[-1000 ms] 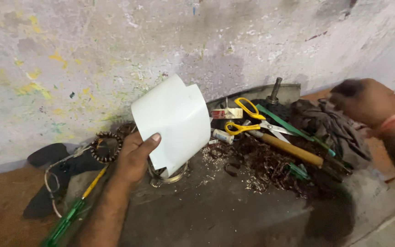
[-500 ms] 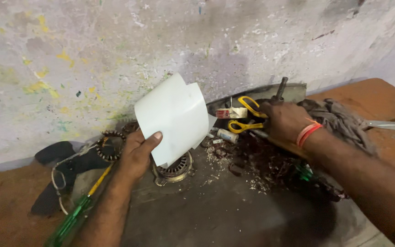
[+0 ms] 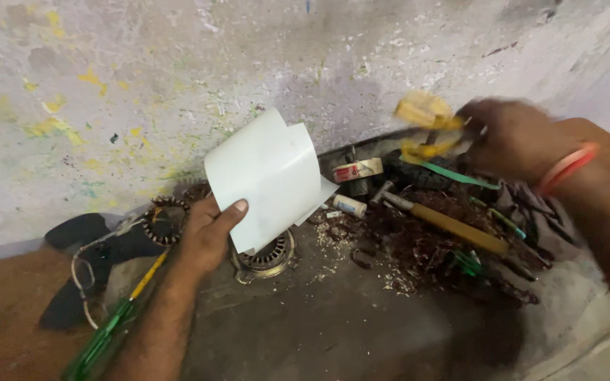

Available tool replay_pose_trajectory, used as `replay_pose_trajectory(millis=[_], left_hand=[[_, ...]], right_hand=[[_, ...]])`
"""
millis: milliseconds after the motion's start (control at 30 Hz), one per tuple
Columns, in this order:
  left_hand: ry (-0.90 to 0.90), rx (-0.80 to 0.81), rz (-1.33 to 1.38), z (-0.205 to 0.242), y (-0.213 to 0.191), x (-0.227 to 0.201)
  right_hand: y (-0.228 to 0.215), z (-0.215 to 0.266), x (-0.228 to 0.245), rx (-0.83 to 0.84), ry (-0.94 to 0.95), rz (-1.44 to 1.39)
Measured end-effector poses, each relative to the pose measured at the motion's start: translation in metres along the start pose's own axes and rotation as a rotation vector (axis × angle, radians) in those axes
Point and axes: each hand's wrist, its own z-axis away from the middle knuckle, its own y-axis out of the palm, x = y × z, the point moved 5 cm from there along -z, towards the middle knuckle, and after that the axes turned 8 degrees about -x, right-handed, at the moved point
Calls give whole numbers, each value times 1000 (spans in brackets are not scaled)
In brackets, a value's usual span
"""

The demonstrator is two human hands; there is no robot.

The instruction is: The person uses yellow-handled scissors to cut a white plastic sheet into strips. They repeatedly trim the edges and cut the material into smaller pieces on a cluttered workbench.

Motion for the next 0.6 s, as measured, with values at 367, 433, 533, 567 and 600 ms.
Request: replay_pose_trajectory(millis=[367,433,533,567,600], left_hand=[[-20,-4,60,1,1,0],[-47,-8,42,0,-1,1],[-49,-6,12,0,-1,0],[-26,3,36,1,0,-2],[-2,12,59,2,2,-3]], right_hand=[[28,1,-40,12,10,-289],[32,-2,-56,28,43,-499],[15,-30,-105,-232,133,-11],[24,-36,-120,-158,69,118],[37,-40,-137,-82,6,245]])
